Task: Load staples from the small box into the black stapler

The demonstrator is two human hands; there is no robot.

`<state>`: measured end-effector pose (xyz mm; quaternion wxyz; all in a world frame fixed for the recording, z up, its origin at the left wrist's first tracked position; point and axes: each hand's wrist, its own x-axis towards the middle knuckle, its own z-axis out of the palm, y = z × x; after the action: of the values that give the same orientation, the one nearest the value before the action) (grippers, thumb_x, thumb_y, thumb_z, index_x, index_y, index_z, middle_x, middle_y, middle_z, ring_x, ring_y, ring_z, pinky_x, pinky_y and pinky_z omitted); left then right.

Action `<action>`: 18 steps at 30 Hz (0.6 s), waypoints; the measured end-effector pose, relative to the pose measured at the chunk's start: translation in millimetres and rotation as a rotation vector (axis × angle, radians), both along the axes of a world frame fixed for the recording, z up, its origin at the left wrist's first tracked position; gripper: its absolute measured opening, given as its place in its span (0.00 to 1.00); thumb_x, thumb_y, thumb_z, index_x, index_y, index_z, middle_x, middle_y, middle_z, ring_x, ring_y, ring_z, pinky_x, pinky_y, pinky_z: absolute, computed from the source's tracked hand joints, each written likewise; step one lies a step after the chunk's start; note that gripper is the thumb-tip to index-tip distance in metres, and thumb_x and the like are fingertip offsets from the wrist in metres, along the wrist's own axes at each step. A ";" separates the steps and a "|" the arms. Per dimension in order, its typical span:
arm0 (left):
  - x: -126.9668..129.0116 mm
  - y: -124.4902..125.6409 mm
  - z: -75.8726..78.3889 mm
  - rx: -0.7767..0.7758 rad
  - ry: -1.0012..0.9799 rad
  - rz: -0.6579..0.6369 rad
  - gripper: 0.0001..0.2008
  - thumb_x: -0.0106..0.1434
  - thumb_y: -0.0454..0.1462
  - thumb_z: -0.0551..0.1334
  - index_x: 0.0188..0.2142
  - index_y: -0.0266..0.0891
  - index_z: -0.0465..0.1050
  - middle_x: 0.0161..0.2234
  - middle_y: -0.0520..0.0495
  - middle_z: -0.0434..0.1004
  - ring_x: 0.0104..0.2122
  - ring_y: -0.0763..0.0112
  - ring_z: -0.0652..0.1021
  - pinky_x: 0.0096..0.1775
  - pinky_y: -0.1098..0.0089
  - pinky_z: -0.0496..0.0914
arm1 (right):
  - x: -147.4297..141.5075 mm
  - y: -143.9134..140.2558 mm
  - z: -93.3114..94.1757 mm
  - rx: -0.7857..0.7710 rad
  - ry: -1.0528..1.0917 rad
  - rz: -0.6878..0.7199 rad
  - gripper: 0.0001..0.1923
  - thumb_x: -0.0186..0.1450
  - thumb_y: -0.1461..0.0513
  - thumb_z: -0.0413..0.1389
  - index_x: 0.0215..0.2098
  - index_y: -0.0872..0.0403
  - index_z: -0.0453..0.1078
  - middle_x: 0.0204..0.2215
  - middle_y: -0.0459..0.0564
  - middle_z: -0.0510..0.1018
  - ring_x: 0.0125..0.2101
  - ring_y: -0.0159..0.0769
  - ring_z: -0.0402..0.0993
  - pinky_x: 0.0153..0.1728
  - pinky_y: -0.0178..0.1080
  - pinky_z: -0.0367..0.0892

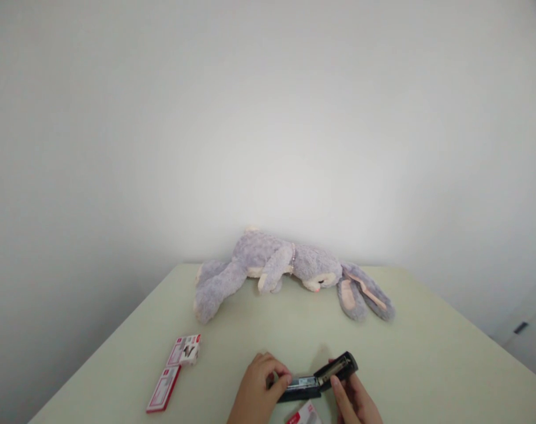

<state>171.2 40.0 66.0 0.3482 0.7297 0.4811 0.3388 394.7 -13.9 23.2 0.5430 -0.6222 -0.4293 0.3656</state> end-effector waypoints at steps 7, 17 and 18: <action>-1.5 2.8 -0.3 0.002 -0.005 0.028 0.07 0.65 0.41 0.65 0.33 0.44 0.80 0.34 0.51 0.78 0.40 0.65 0.74 0.48 0.65 0.64 | 5.0 0.1 -1.0 -0.055 0.043 0.092 0.44 0.60 0.35 0.56 0.58 0.60 0.66 0.31 0.49 0.79 0.18 0.30 0.61 0.18 0.34 0.61; -20.2 5.6 -5.6 -0.115 -0.049 0.055 0.10 0.63 0.45 0.65 0.32 0.44 0.82 0.33 0.51 0.79 0.37 0.65 0.75 0.42 0.67 0.64 | -5.3 -4.2 19.5 -0.021 0.021 -0.001 0.40 0.59 0.33 0.54 0.53 0.54 0.73 0.41 0.54 0.83 0.22 0.35 0.70 0.17 0.34 0.62; -20.2 4.9 -6.0 -0.116 -0.034 0.061 0.09 0.63 0.45 0.66 0.32 0.44 0.82 0.33 0.50 0.79 0.38 0.64 0.75 0.42 0.67 0.64 | -5.8 -4.1 18.5 -0.023 0.023 -0.002 0.40 0.59 0.33 0.54 0.54 0.55 0.73 0.41 0.54 0.83 0.22 0.34 0.70 0.17 0.34 0.62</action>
<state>150.9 44.9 60.0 0.3875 0.6876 0.5158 0.3331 388.8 -17.9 41.7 0.5413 -0.6243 -0.4183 0.3772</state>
